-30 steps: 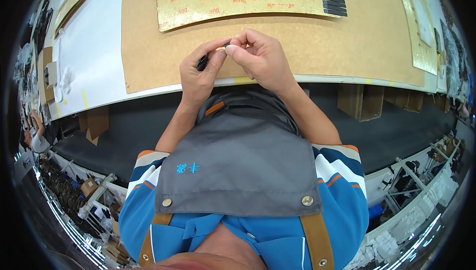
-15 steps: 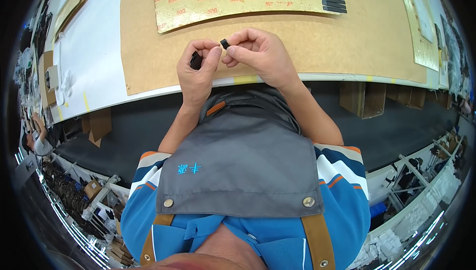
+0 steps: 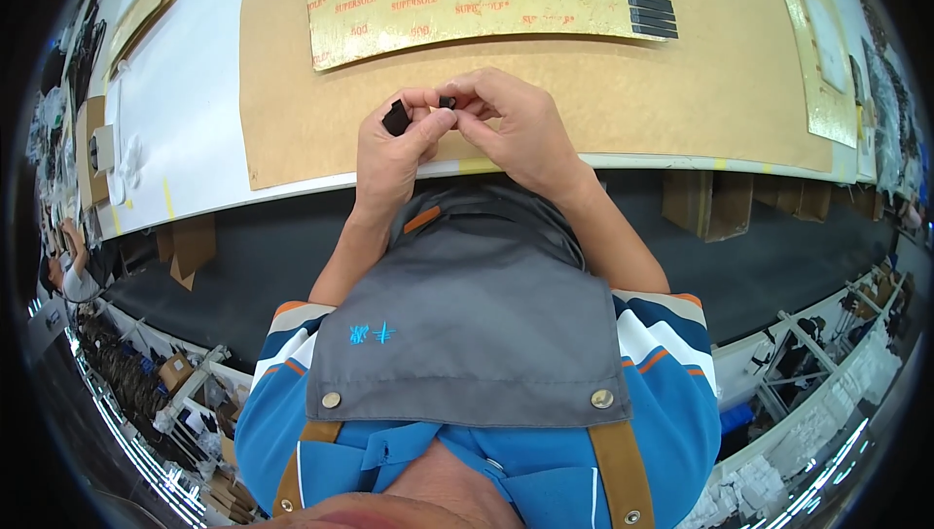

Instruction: The recorder is manually assembling small black rubber or leather components by fitting them together or onto a template.

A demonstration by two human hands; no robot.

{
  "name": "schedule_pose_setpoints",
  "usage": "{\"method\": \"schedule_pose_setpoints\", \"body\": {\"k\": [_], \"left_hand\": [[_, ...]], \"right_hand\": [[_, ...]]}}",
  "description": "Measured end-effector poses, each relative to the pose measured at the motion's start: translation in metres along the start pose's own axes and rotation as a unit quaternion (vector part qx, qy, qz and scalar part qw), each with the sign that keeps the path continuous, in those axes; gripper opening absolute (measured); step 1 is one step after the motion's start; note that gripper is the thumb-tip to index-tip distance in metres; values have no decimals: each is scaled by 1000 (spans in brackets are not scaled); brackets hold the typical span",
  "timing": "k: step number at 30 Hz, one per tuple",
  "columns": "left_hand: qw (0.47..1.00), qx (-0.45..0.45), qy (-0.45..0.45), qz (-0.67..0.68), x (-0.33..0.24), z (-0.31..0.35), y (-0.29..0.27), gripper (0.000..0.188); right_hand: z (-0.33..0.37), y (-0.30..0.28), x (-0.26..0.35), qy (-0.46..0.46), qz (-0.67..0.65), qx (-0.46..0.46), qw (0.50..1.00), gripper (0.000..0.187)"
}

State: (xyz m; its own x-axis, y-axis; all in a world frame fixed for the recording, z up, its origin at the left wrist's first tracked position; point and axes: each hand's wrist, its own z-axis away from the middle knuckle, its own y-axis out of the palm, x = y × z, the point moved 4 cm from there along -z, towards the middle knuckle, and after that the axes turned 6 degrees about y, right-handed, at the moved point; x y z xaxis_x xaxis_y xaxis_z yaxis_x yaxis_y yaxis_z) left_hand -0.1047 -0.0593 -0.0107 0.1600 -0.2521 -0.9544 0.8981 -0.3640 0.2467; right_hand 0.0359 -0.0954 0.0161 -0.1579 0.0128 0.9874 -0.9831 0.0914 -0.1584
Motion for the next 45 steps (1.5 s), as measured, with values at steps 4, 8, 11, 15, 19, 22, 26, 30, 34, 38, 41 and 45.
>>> {"method": "schedule_pose_setpoints", "body": {"k": [4, 8, 11, 15, 19, 22, 26, 30, 34, 38, 41, 45], "left_hand": [[999, -6, -29, 46, 3, 2, 0, 9], [995, 19, -4, 99, 6, 3, -3, 9], [992, 15, -5, 128, 10, 3, -5, 10], [987, 1, -18, 159, 14, 2, -8, 16], [988, -48, -24, 147, 8, 0, -3, 19], [985, -41, 7, 167, 1, 0, 6, 17], [988, -66, 106, 96, -8, 0, 6, 13], [991, -18, 131, 11, -9, 2, -1, 19], [990, 22, 131, -37, -9, 7, 2, 25], [987, 27, 148, -50, -15, 9, 3, 20], [986, 19, 150, -64, -22, 13, 6, 20], [974, 25, 194, -115, -23, 18, 7, 22]], "right_hand": [[2, 3, -2, -18, 9, -3, 1000, 20], [4, 8, 1, -44, 5, -10, 999, 21], [5, 11, -2, -65, 10, -17, 998, 22], [4, 17, -4, -69, 38, -12, 997, 23], [1, 18, -3, -60, -7, -46, 997, 22], [-1, 15, -11, 5, -91, -45, 995, 23], [-7, 8, -3, 119, -281, 30, 952, 23], [-9, -1, -2, 145, -324, 97, 930, 18], [-8, -7, -8, 161, -321, 154, 921, 14], [-6, -7, -9, 164, -342, 171, 909, 16], [-6, -5, -6, 176, -376, 188, 890, 16], [-4, -3, -8, 175, -383, 206, 883, 16]]}}
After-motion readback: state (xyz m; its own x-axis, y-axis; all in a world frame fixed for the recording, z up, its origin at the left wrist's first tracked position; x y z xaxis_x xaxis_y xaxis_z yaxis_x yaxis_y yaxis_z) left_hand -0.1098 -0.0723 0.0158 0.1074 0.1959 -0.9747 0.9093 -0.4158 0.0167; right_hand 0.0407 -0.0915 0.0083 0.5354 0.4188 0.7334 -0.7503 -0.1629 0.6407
